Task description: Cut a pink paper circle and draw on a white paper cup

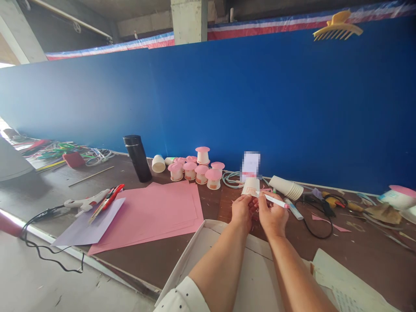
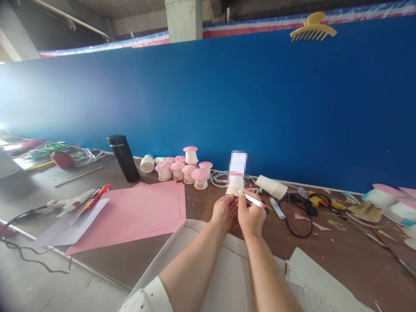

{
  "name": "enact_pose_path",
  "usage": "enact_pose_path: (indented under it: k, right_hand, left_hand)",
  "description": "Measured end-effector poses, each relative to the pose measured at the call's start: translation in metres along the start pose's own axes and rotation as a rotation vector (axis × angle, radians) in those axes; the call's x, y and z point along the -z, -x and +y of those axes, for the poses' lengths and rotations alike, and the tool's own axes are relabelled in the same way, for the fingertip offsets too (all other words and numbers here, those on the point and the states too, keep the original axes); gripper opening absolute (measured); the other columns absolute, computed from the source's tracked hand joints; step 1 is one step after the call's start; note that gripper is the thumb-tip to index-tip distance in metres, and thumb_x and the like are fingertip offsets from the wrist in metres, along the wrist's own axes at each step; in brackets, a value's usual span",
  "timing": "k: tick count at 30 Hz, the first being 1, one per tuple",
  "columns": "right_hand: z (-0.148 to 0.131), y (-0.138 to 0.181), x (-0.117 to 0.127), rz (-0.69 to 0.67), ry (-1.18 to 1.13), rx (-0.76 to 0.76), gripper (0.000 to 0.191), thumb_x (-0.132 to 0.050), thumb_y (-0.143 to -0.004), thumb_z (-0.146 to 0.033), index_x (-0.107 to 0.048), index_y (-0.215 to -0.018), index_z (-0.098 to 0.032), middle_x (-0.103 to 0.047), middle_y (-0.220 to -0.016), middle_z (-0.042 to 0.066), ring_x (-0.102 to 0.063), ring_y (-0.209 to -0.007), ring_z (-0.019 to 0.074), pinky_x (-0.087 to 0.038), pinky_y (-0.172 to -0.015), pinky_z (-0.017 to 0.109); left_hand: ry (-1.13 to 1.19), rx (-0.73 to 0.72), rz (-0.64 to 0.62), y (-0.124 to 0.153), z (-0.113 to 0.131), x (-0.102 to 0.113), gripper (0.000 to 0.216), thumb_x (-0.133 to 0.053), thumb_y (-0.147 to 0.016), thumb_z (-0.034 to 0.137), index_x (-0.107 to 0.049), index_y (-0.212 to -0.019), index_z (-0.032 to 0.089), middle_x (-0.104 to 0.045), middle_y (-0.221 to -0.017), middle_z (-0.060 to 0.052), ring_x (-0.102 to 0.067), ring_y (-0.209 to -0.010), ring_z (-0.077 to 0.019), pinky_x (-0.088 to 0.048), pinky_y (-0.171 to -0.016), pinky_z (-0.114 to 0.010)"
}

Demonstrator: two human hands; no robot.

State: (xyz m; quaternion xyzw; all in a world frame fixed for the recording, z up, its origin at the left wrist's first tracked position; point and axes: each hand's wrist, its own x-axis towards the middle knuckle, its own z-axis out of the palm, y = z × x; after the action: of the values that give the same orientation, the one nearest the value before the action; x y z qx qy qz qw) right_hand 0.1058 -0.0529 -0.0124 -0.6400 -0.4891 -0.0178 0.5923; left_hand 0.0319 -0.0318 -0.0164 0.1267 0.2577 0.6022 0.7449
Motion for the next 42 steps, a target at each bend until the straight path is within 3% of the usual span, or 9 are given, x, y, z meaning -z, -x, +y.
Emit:
enact_pose_path:
  k: [14, 28, 42]
  right_hand:
    - [-0.0036, 0.001, 0.0006, 0.079, -0.049, 0.078, 0.034, -0.055, -0.086, -0.045, -0.068, -0.088, -0.014, -0.073, -0.082, 0.014, -0.067, -0.064, 0.0204, -0.052, -0.063, 0.03]
    - [0.0025, 0.0001, -0.0007, 0.054, -0.021, 0.107, 0.033, -0.055, -0.085, -0.044, -0.069, -0.09, -0.014, -0.074, -0.088, 0.015, -0.07, -0.08, 0.0246, -0.054, -0.071, 0.033]
    - [-0.0022, 0.0005, 0.0018, 0.006, 0.009, 0.019, 0.031, -0.054, -0.079, -0.045, -0.066, -0.081, -0.016, -0.071, -0.069, 0.011, -0.064, -0.061, 0.0221, -0.049, -0.062, 0.031]
  left_hand:
    - [0.027, 0.013, 0.007, 0.0014, 0.0036, -0.0001, 0.005, -0.064, -0.079, 0.011, -0.062, -0.074, 0.009, -0.063, -0.067, -0.008, -0.062, -0.06, -0.0118, -0.053, -0.06, -0.021]
    - [-0.033, 0.006, -0.027, 0.0023, 0.0026, 0.0004, 0.009, -0.068, -0.078, 0.014, -0.061, -0.073, 0.01, -0.063, -0.07, -0.008, -0.062, -0.062, -0.0112, -0.051, -0.061, -0.021]
    - [-0.047, 0.008, 0.003, 0.0026, 0.0044, -0.0008, 0.015, -0.073, -0.077, 0.018, -0.061, -0.071, 0.011, -0.063, -0.071, -0.007, -0.062, -0.062, -0.0108, -0.05, -0.061, -0.02]
